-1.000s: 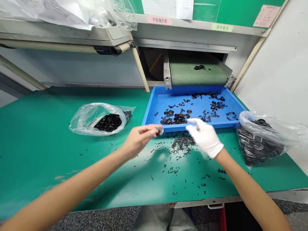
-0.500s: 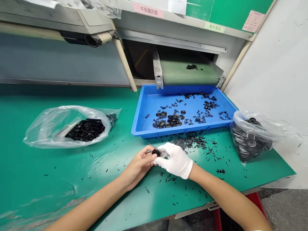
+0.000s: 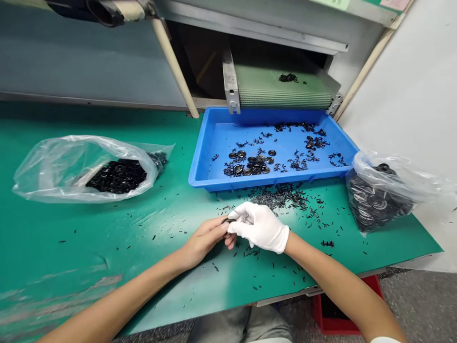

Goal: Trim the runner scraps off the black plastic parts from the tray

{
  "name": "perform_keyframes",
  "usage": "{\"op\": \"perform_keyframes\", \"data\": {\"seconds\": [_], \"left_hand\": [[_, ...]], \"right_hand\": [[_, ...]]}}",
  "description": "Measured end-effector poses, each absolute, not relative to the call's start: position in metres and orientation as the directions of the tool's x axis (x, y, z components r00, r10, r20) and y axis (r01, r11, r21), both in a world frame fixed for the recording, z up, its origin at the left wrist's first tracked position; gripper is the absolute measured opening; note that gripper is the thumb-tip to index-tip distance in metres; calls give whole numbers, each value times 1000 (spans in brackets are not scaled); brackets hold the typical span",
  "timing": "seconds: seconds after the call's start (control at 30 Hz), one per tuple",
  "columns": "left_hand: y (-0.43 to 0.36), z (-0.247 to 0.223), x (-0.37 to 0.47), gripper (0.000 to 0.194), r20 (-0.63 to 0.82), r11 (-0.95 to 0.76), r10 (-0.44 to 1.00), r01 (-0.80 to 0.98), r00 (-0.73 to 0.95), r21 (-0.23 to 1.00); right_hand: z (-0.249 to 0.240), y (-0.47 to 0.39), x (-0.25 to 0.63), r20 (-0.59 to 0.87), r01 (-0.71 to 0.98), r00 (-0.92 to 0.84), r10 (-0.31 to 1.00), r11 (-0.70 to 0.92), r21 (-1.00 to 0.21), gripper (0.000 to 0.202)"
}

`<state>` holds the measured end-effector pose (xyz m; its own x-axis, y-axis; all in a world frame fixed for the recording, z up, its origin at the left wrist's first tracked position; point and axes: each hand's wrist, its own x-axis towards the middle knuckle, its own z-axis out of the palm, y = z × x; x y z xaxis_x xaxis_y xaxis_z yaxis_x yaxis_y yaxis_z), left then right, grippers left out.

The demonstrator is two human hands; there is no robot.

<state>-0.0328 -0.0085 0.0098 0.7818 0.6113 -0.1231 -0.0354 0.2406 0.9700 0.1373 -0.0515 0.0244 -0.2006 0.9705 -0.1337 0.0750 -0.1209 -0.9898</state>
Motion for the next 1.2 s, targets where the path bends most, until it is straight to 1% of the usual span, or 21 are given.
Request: {"op": "perform_keyframes", "data": {"seconds": [0.03, 0.1, 0.17, 0.2, 0.27, 0.33, 0.43, 0.5, 0.53, 0.6, 0.7, 0.77, 0.8, 0.87, 0.93, 0.97, 1.0, 1.07, 1.13, 1.17, 1.2], "left_hand": [[-11, 9, -31, 44, -95, 185, 650, -36, 754, 982], [-18, 8, -26, 45, -63, 121, 720, -36, 691, 992], [-25, 6, -20, 44, -59, 113, 783, -49, 619, 992], [-29, 5, -17, 44, -64, 122, 808, -59, 586, 991], [-36, 2, -12, 44, -83, 154, 839, -88, 538, 984], [-41, 0, -8, 44, -98, 188, 853, -128, 513, 974], [-45, 1, -6, 43, -104, 241, 849, -205, 518, 949], [-44, 6, -7, 42, -98, 267, 838, -248, 536, 931], [-43, 9, -8, 41, -95, 276, 830, -257, 549, 926], [-38, 17, -12, 36, -90, 284, 827, -273, 555, 919], [-24, 33, -20, 26, -86, 278, 868, -337, 489, 900], [-7, 47, -22, 21, -72, 246, 895, -350, 441, 904], [6, 53, -21, 18, -62, 220, 899, -324, 434, 920], [37, 64, -12, 12, -21, 131, 899, -223, 438, 966], [74, 70, 4, 5, 37, -27, 895, -28, 445, 999], [93, 70, 14, 8, 70, -138, 887, 117, 456, 983], [112, 68, 26, 13, 95, -262, 869, 288, 486, 921], [145, 62, 48, 24, 62, -493, 799, 591, 599, 639], [169, 54, 68, 34, -57, -621, 732, 698, 679, 356], [178, 51, 75, 36, -110, -651, 708, 705, 698, 282], [184, 48, 82, 35, -148, -666, 690, 702, 708, 254]], "right_hand": [[24, -52, 137, -95, 129, -170, 981, -73, -989, 20], [24, -54, 134, 54, 269, -128, 990, 87, -959, 14], [23, -57, 130, 194, 392, -78, 978, 209, -896, 20], [22, -58, 127, 217, 424, -44, 975, 215, -880, 21], [21, -61, 122, 159, 401, 25, 987, 135, -906, 21], [21, -62, 117, 38, 283, 80, 996, 14, -959, 21], [25, -60, 119, -130, 87, 82, 988, -137, -987, 30], [29, -56, 127, -184, 71, 80, 980, -190, -979, 36], [30, -54, 133, -179, 123, 76, 981, -187, -975, 37], [30, -49, 146, -101, 341, 43, 994, -110, -934, 34], [27, -46, 162, 41, 686, -87, 995, 89, -722, 15], [26, -46, 166, 87, 794, -127, 988, 153, -589, 12], [27, -46, 166, 108, 816, -131, 986, 169, -553, 15], [29, -48, 166, 169, 811, -119, 978, 194, -552, 22], [31, -49, 164, 247, 754, -62, 967, 208, -623, 22], [31, -50, 163, 283, 716, -18, 959, 210, -665, 22], [31, -50, 163, 308, 684, 25, 951, 208, -699, 23], [29, -49, 164, 338, 650, 92, 937, 201, -733, 26], [26, -46, 166, 354, 638, 133, 926, 193, -746, 26], [25, -45, 167, 357, 634, 152, 922, 186, -751, 26], [24, -43, 168, 359, 629, 174, 917, 178, -757, 25]]}}
